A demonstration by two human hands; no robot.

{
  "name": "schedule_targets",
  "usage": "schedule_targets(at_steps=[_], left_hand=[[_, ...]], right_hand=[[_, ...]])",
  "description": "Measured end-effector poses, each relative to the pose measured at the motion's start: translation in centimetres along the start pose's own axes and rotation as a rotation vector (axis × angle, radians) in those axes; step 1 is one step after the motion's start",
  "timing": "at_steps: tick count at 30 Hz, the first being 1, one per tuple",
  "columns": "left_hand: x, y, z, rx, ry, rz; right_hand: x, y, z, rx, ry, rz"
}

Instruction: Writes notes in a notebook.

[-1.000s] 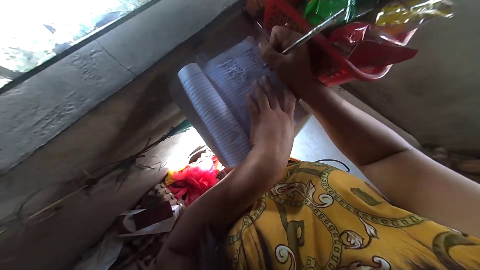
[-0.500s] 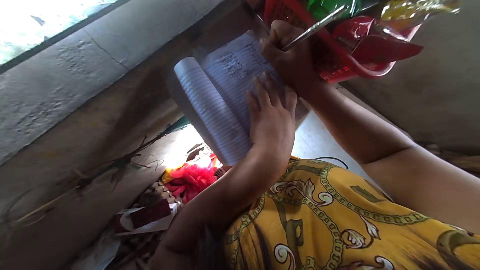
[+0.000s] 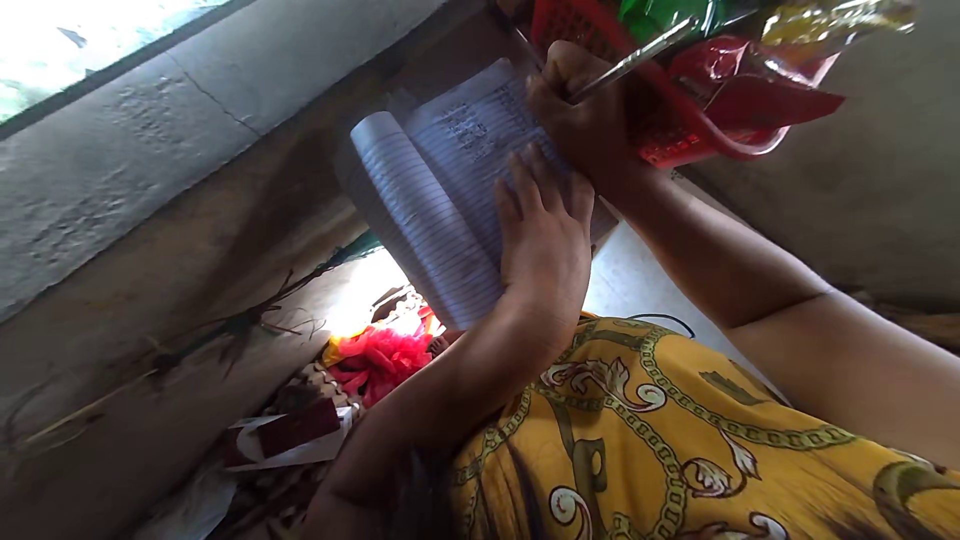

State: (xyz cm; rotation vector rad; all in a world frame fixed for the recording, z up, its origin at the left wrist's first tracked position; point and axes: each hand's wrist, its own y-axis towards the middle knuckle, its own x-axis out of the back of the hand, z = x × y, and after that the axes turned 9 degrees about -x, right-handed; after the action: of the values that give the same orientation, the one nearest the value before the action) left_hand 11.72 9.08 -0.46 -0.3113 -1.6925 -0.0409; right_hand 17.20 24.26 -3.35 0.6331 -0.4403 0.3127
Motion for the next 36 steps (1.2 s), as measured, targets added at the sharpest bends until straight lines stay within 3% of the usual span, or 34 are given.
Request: schedule_targets(at_steps=[5,8,12,17,22,29,36], left_hand=[[-0.6,-0.4,0.3,-0.035,-0.1,-0.178],[-1.1,-0.7,0.5,-0.086,-0.153,-0.298],[-2.3,-0.9,1.4,-0.223,-0.298,-0.58],[-2.5,-1.4,1.7,-0.183,-0.565,-0.818],[-2.5,-1.4,1.7,-0.12,-0.719,-0.849],[-2.6,-1.3,1.4,-0.102,-0.709,-0.814],[-2.3,-1.4,1.3,-0.105,-0.724,-0.818]], right_hand=[[0.3,-0.2,0.7,0.108,0.077,-0.047],[2.0,-1.0,2.1,0.175,0.191,0.086],[6.0,-3.3,3.3,0.261,0.286,0.192],[8.3,-6.1,2.9,0.229,0.308,0.127],[7.9,-8.4,2.6,0.107,0.287,-0.06],[6.9,-8.1,1.8,0.12,0.337,0.016],[5.4,-8.4,0.5,0.145,0.309,-0.062]])
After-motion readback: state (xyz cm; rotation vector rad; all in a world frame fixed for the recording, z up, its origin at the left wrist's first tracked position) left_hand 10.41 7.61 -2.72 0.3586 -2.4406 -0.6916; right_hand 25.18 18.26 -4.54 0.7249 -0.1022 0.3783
